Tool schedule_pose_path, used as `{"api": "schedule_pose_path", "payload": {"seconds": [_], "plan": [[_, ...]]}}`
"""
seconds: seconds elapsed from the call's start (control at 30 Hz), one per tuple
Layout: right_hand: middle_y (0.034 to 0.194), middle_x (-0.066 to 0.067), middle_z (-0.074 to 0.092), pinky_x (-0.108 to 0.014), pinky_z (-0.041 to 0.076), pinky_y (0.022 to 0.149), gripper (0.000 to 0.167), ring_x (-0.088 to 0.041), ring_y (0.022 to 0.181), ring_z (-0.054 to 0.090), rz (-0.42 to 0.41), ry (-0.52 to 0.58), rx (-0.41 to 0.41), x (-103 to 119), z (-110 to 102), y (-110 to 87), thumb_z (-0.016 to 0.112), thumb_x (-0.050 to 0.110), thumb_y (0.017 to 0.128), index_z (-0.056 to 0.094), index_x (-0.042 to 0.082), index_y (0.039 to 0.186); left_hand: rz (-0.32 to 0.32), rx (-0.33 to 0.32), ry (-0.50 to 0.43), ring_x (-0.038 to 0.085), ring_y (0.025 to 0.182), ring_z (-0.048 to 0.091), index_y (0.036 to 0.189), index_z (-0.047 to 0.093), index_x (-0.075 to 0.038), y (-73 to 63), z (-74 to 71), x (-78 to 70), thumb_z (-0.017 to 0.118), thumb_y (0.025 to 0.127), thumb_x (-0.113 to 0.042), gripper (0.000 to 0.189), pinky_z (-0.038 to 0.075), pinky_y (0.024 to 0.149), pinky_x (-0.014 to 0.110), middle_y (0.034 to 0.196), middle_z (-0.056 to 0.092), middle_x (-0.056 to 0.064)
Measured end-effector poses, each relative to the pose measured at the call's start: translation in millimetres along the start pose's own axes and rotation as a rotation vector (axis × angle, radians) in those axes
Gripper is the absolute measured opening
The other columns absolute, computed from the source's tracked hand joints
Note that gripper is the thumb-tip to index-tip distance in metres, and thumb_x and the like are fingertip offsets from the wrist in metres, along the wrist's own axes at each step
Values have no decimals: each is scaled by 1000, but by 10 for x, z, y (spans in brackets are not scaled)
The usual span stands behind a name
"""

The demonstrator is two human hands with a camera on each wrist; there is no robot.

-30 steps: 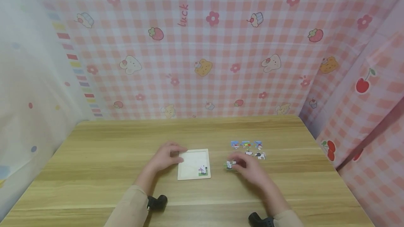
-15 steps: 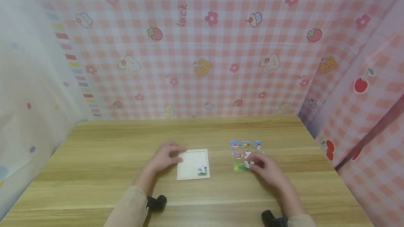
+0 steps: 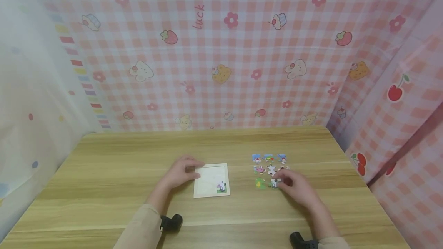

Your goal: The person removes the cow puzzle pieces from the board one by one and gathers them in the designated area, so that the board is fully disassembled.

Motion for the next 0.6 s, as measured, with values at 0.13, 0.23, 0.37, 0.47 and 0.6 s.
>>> {"api": "schedule_pose_path", "payload": {"seconds": [0.13,0.23,0.37,0.47,0.6], "plan": [[80,9,57,-24,44,60,22,-4,70,49,-55,-24,-26,32,6,2,74,-4,83,70,9,99,1,0,0,30,112,52,115,75,-14,5,5,7,80,84,-14,32,41,99,51,118,60,8],[78,11,54,-24,44,59,22,-3,69,48,-85,-54,-44,58,7,3,76,-4,81,70,9,98,0,0,0,31,114,51,115,75,-14,7,11,18,80,84,-14,32,40,100,52,119,60,8],[77,11,52,-24,44,59,22,-3,70,47,-68,-92,-51,56,9,10,77,-3,81,70,10,98,-4,0,-5,31,115,51,116,75,-14,6,15,31,80,84,-14,32,40,101,52,120,60,9],[78,10,53,-25,45,60,21,-3,70,48,-51,-109,-48,52,13,16,77,-2,82,71,10,98,-7,0,-8,31,115,51,116,75,-14,4,15,31,80,84,-14,32,40,100,52,120,59,9],[80,10,55,-25,46,61,21,-3,71,49,-45,-128,-51,52,12,16,78,-1,81,72,10,98,-8,0,-9,30,113,51,116,75,-14,0,11,17,80,84,-14,32,41,99,51,118,59,9]]}}
Point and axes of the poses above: each hand's wrist, its own y-axis towards the middle knuckle, its own z-axis out of the palm, x = y × z, the point moved 8 cm from there along y, towards the middle knuckle
